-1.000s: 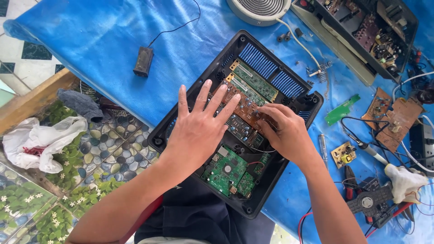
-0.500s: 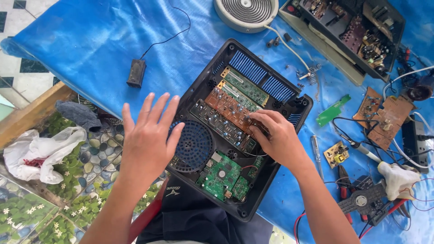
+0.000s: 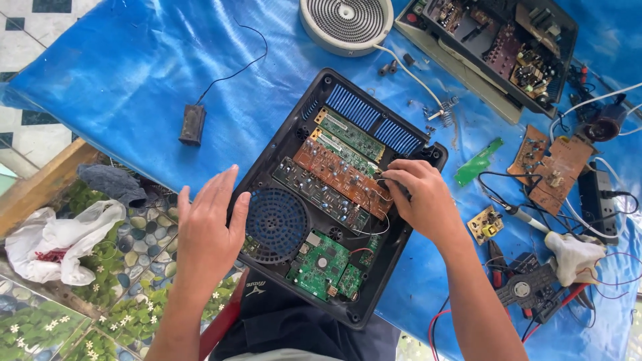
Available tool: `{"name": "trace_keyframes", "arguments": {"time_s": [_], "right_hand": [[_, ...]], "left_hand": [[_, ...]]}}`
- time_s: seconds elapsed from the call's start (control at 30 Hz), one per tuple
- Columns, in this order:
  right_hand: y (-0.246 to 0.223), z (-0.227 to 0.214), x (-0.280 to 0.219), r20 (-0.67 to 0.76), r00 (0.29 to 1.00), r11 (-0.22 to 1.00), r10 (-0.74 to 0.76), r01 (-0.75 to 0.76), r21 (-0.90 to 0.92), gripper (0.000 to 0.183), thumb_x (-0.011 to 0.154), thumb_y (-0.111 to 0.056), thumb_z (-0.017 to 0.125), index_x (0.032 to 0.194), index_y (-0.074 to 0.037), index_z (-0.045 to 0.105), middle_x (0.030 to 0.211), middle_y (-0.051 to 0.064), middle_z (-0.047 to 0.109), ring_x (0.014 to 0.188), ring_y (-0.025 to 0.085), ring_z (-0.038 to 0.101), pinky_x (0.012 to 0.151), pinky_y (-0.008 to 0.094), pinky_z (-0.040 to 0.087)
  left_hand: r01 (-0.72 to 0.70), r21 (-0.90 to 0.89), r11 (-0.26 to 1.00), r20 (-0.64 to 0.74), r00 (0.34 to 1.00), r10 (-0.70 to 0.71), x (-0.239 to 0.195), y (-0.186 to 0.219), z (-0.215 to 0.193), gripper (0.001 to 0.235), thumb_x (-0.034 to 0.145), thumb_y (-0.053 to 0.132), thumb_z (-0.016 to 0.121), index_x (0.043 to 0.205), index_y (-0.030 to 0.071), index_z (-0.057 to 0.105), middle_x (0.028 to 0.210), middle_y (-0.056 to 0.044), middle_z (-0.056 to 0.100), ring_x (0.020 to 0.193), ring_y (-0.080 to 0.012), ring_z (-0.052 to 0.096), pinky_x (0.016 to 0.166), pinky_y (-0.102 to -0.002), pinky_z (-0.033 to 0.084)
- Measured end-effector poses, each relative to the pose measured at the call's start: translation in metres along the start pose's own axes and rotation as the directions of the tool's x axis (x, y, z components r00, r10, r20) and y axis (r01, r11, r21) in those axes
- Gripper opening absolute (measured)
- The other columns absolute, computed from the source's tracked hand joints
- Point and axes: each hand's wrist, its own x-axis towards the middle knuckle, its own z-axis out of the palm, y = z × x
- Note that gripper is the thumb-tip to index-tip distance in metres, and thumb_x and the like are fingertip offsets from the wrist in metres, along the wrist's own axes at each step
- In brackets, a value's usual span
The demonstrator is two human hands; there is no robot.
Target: The person works on the internal components of a disassembled electronic device, likely a speaker or amplifier, placed on a blue tarp. They use their hands to connect wires to the circuit board and adjust components within the black plastic casing.
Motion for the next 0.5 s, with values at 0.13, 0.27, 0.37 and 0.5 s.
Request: {"name": "trace_keyframes", "arguments": {"time_s": [0.13,0.27,0.37,0.5], "right_hand": [[0.007,0.008,-0.003,0.001,1.000,0.999,-0.014,0.014,-0.039,0.013,0.096,-0.014,0.074,0.108,-0.012,0.079,0.110,0.004,0.074,0.115,0.025,0.070,0.090,0.037,0.058],[0.004,0.004,0.001,0.018,1.000,0.998,-0.004,0.005,-0.056,0.019,0.095,-0.017,0.075,0.113,-0.015,0.078,0.114,0.005,0.073,0.114,0.026,0.068,0.088,0.038,0.056],[0.001,0.003,0.005,0.027,1.000,0.996,0.008,-0.006,-0.089,0.019,0.095,-0.020,0.076,0.114,-0.018,0.077,0.116,0.004,0.071,0.113,0.026,0.067,0.088,0.038,0.055],[0.008,0.007,0.004,0.024,1.000,0.985,0.012,-0.007,-0.172,0.012,0.094,-0.024,0.076,0.106,-0.026,0.079,0.115,0.000,0.070,0.109,0.023,0.067,0.085,0.035,0.055]], "left_hand": [[0.027,-0.100,0.995,0.011,1.000,-0.026,0.003,0.001,0.001,0.043,0.111,0.030,0.048,0.141,0.003,0.064,0.126,-0.021,0.070,0.123,-0.0403,0.065,0.108,-0.079,0.031],[0.048,-0.114,0.992,0.002,0.999,-0.048,0.003,0.000,0.004,0.042,0.113,0.030,0.047,0.138,0.003,0.066,0.122,-0.020,0.072,0.122,-0.0395,0.065,0.110,-0.078,0.029],[0.041,-0.103,0.994,0.004,0.999,-0.041,0.004,0.000,0.004,0.042,0.113,0.030,0.046,0.136,0.003,0.068,0.120,-0.020,0.073,0.122,-0.0390,0.065,0.111,-0.078,0.029],[0.042,-0.116,0.992,-0.006,0.999,-0.043,0.005,0.003,0.002,0.039,0.113,0.027,0.047,0.133,0.002,0.069,0.116,-0.021,0.073,0.122,-0.0417,0.065,0.111,-0.080,0.028]]}}
